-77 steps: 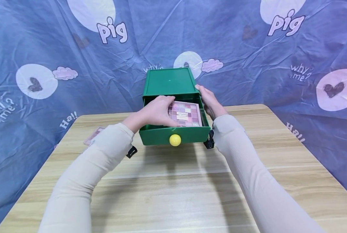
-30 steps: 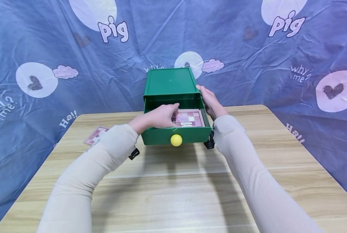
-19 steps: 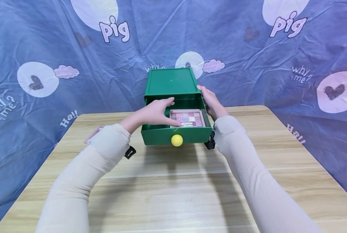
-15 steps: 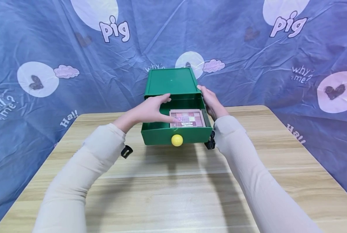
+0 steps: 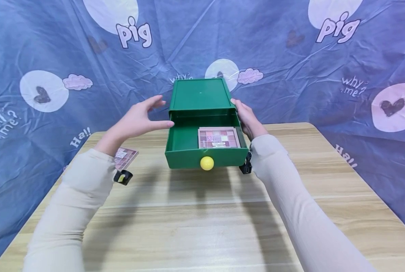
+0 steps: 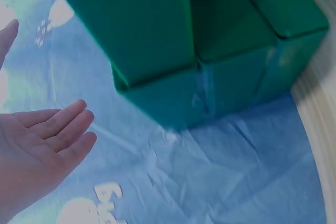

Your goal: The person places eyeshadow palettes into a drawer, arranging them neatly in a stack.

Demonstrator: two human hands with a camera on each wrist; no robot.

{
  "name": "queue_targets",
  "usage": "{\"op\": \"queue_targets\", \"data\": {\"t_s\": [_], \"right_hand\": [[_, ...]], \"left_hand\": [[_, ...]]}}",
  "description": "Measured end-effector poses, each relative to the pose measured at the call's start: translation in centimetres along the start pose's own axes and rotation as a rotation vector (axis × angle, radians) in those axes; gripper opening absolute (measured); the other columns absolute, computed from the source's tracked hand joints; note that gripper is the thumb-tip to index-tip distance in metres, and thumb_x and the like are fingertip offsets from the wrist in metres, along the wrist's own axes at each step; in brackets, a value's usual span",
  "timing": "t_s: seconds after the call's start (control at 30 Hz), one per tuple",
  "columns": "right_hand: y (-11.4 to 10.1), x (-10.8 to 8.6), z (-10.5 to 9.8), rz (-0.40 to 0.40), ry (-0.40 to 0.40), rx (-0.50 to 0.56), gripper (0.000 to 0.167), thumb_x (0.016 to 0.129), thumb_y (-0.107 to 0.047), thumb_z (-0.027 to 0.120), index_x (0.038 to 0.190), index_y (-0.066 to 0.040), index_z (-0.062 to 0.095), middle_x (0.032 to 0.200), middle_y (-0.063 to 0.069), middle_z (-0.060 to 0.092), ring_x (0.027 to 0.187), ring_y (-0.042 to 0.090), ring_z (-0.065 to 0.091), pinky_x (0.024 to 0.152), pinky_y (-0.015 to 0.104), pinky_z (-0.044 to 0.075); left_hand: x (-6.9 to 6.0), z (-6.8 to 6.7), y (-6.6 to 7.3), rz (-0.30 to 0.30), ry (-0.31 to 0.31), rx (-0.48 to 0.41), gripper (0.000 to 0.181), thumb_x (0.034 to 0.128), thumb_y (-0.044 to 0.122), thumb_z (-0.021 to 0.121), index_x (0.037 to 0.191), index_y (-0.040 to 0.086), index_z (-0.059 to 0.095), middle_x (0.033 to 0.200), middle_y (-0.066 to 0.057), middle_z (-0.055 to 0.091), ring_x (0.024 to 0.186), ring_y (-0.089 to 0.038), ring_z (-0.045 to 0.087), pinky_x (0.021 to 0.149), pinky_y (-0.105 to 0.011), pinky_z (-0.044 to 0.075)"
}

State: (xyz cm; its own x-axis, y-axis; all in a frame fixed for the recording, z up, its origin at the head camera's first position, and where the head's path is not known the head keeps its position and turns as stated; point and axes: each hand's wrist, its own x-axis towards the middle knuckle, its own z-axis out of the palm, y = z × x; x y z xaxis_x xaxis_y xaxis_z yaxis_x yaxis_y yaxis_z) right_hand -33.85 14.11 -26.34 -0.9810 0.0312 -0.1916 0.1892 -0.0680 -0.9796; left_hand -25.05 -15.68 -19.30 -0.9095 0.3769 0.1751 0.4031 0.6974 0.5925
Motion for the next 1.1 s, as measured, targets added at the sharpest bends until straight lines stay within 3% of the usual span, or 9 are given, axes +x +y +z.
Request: {"op": "queue_targets", "data": {"t_s": [0.2,0.5,0.7,0.97,1.1], "right_hand": [[0.0,-0.1,0.0,-0.008,0.001,0.009,0.05,0.082,-0.046,0.049,0.121,-0.015,0.048,0.108,0.008,0.05,0.09,0.019,0.049,0.081,0.032,0.039],[0.1,0.1,0.0,0.0,0.007,0.014,0.048,0.082,-0.045,0.05,0.12,-0.015,0.049,0.109,0.007,0.05,0.09,0.018,0.049,0.081,0.031,0.04],[0.0,0.2,0.0,-0.006,0.0,0.007,0.05,0.082,-0.045,0.05,0.123,-0.018,0.047,0.113,0.006,0.048,0.096,0.019,0.047,0.083,0.031,0.039],[0.1,0.2,0.0,-0.008,0.003,0.011,0.048,0.083,-0.044,0.049,0.121,-0.016,0.048,0.112,0.006,0.049,0.094,0.019,0.048,0.082,0.031,0.038],[0.1,0.2,0.0,-0.003,0.003,0.004,0.048,0.082,-0.046,0.049,0.12,-0.016,0.048,0.111,0.006,0.049,0.094,0.019,0.048,0.082,0.031,0.038]], "left_hand": [[-1.5,-1.0,-2.8,-0.062,0.086,0.009,0.089,0.0706,0.045,0.066,0.137,0.006,0.02,0.131,-0.01,0.037,0.12,-0.03,0.029,0.095,-0.043,0.024],[-3.3,-1.1,-7.4,-0.197,0.156,0.012,0.092,0.0731,0.045,0.063,0.136,-0.002,0.015,0.133,-0.019,0.03,0.121,-0.032,0.025,0.095,-0.047,0.021],[-4.3,-0.4,-10.6,-0.26,0.184,-0.041,0.095,0.0747,0.042,0.063,0.135,-0.006,0.007,0.134,-0.027,0.021,0.121,-0.039,0.02,0.097,-0.048,0.017],[-5.5,1.0,-14.7,-0.38,0.185,0.003,0.105,0.0736,0.048,0.061,0.132,-0.011,-0.003,0.132,-0.036,0.004,0.12,-0.047,0.007,0.095,-0.054,0.01],[-5.9,1.6,-16.4,-0.412,0.174,0.031,0.108,0.0721,0.046,0.064,0.13,-0.014,-0.005,0.129,-0.04,0.003,0.118,-0.05,0.006,0.095,-0.055,0.009]]}}
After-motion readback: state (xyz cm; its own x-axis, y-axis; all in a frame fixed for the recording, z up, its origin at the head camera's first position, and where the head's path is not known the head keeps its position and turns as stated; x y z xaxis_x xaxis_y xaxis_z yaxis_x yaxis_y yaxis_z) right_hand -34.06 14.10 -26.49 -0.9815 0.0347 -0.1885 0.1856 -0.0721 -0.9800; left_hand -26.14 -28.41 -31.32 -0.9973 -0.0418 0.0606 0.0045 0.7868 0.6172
